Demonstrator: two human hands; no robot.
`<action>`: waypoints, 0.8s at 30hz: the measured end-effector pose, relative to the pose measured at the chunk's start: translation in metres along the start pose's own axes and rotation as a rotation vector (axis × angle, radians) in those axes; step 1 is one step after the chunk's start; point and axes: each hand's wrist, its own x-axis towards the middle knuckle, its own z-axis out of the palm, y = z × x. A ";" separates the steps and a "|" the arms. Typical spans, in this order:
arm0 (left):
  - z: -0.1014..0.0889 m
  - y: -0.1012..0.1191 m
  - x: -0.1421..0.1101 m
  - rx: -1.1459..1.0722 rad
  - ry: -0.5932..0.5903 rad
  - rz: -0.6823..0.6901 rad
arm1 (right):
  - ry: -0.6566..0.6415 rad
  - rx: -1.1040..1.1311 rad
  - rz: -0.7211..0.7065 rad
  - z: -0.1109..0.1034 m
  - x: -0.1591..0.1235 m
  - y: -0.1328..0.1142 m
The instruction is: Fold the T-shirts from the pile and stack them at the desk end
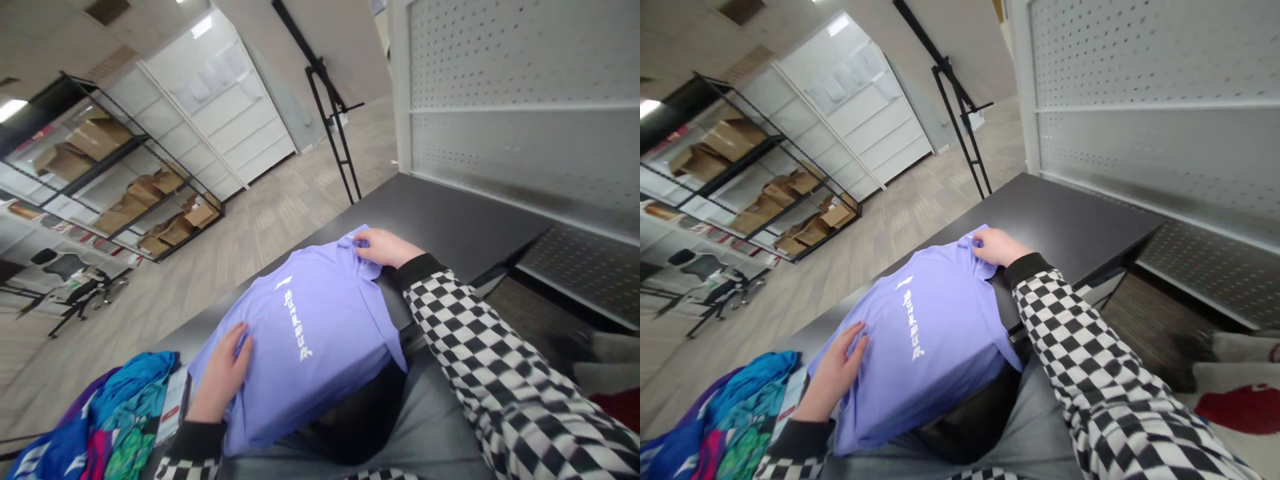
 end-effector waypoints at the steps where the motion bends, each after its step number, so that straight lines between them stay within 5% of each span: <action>1: 0.001 -0.024 -0.007 0.027 0.011 -0.076 | 0.003 -0.017 -0.022 0.003 0.001 0.003; 5: 0.018 -0.068 -0.040 0.112 -0.046 -0.213 | 0.049 -0.086 -0.131 0.018 0.001 0.009; 13: 0.032 -0.052 -0.056 0.175 0.043 -0.252 | 0.046 -0.372 -0.169 0.023 -0.011 -0.003; 20: 0.040 -0.052 -0.058 0.115 0.158 -0.226 | -0.092 -0.688 0.048 0.007 -0.027 -0.013; 24: 0.045 -0.054 -0.057 0.088 0.190 -0.218 | -0.043 -0.759 0.032 0.006 -0.031 -0.031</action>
